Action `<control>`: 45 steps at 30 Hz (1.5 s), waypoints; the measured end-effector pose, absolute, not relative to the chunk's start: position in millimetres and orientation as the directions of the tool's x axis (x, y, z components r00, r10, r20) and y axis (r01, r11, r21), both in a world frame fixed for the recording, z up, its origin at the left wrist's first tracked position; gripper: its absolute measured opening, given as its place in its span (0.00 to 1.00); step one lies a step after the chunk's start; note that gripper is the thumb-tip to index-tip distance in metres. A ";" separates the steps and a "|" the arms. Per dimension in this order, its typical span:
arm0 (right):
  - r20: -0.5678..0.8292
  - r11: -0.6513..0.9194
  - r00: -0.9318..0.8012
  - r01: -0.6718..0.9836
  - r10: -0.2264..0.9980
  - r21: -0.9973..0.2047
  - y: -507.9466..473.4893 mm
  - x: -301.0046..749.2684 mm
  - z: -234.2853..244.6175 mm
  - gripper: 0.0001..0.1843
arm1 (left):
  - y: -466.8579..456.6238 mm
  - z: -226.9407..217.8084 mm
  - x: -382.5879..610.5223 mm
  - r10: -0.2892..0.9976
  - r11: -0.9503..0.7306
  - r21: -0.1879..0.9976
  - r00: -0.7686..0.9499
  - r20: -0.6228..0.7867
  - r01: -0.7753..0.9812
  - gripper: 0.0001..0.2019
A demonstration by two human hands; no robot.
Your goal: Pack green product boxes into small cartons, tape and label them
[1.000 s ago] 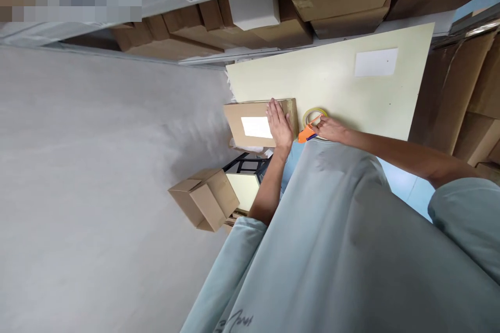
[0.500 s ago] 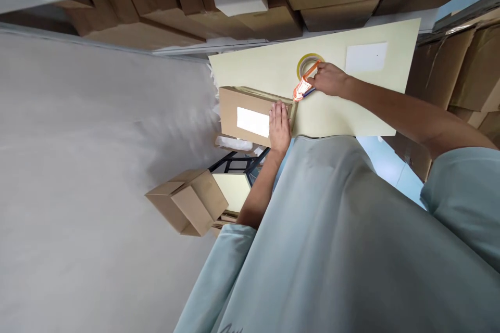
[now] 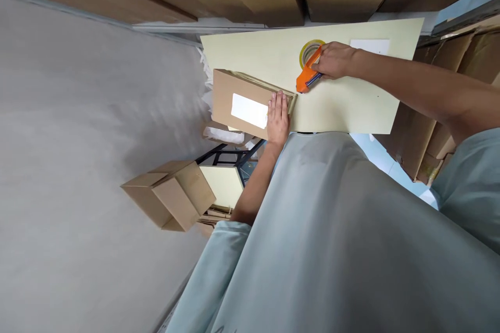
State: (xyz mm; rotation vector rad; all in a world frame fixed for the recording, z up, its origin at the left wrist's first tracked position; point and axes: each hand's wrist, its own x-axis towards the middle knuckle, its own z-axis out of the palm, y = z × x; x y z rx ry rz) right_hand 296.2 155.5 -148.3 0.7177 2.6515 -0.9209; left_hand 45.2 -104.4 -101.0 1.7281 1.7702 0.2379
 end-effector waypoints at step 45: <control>-0.092 0.171 -0.310 0.722 0.946 -0.670 83.5 227.5 14.5 0.46 | -91.6 -44.5 15.9 0.984 0.179 0.688 -0.120 -0.133 0.704 0.37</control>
